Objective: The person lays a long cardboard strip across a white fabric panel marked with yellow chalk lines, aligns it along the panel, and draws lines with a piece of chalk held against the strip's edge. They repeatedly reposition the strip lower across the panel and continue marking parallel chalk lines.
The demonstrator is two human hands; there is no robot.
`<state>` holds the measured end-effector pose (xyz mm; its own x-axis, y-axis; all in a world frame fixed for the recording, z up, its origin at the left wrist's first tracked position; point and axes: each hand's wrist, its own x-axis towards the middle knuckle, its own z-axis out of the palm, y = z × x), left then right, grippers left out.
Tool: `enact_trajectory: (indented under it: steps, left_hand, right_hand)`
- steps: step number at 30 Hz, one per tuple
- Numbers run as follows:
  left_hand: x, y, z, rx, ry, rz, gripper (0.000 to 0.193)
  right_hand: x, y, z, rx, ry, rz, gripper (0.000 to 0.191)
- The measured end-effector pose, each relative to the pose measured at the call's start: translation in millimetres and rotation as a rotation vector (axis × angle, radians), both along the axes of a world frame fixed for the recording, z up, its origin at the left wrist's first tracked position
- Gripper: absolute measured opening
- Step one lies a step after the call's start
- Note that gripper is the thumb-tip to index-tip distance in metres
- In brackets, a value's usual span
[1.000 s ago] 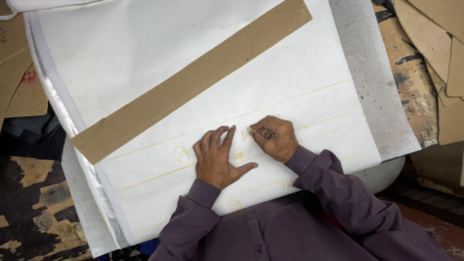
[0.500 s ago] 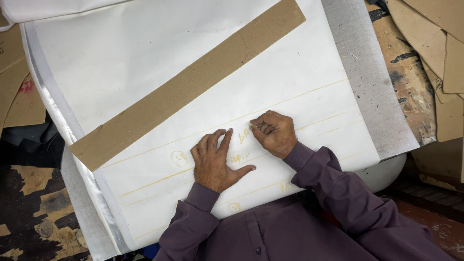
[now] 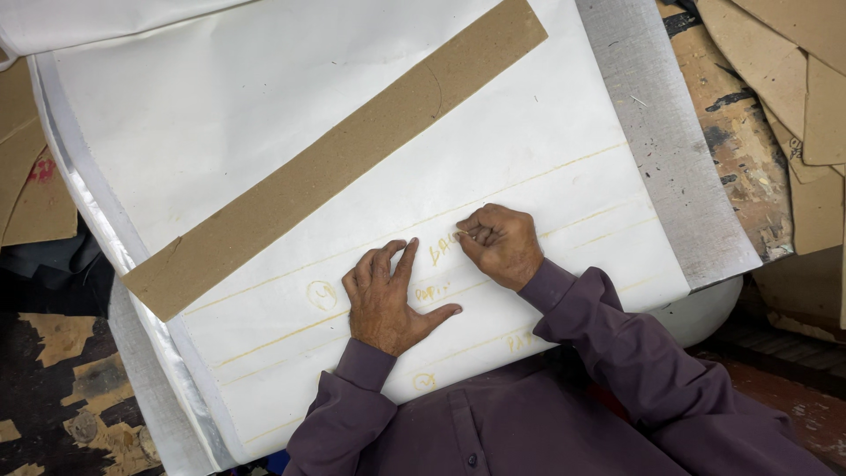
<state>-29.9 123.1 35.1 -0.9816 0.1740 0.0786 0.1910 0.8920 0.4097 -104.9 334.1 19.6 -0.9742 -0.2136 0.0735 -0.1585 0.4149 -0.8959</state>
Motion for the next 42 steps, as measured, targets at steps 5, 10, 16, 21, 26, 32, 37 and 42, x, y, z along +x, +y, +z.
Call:
enact_trajectory:
  steps: [5, 10, 16, 21, 26, 32, 37, 42]
  left_hand:
    - [0, -1, -1, 0.023, -0.003, -0.01, 0.109]
    - [-2, -24, 3, 0.252, 0.144, 0.057, 0.077]
    - [-62, -158, 46, -0.213, 0.157, 0.291, 0.08]
    - [-94, -201, 63, -0.281, -0.123, 0.113, 0.088]
    - [-103, -195, 71, -0.103, -0.296, 0.135, 0.078]
    - [-104, -182, 104, 0.208, -0.402, 0.039, 0.034]
    - [-119, -164, 111, 0.277, -0.592, -0.011, 0.034]
    - [-146, -152, 80, 0.307, -0.701, -0.008, 0.038]
  right_hand:
    - [-16, 40, -1, -0.284, 0.046, -0.22, 0.01]
    - [-38, 125, 5, -0.035, 0.151, -0.357, 0.006]
    - [-70, 209, 19, 0.142, 0.137, -0.544, 0.006]
    - [-81, 228, 17, 0.189, 0.032, -0.545, 0.005]
    - [-85, 211, 24, 0.461, 0.348, -0.504, 0.023]
    - [-91, 153, 42, 0.001, 0.177, -0.274, 0.065]
    - [-111, 150, 35, -0.183, 0.136, 0.028, 0.083]
    - [-121, 160, 17, 0.261, 0.14, -0.151, 0.078]
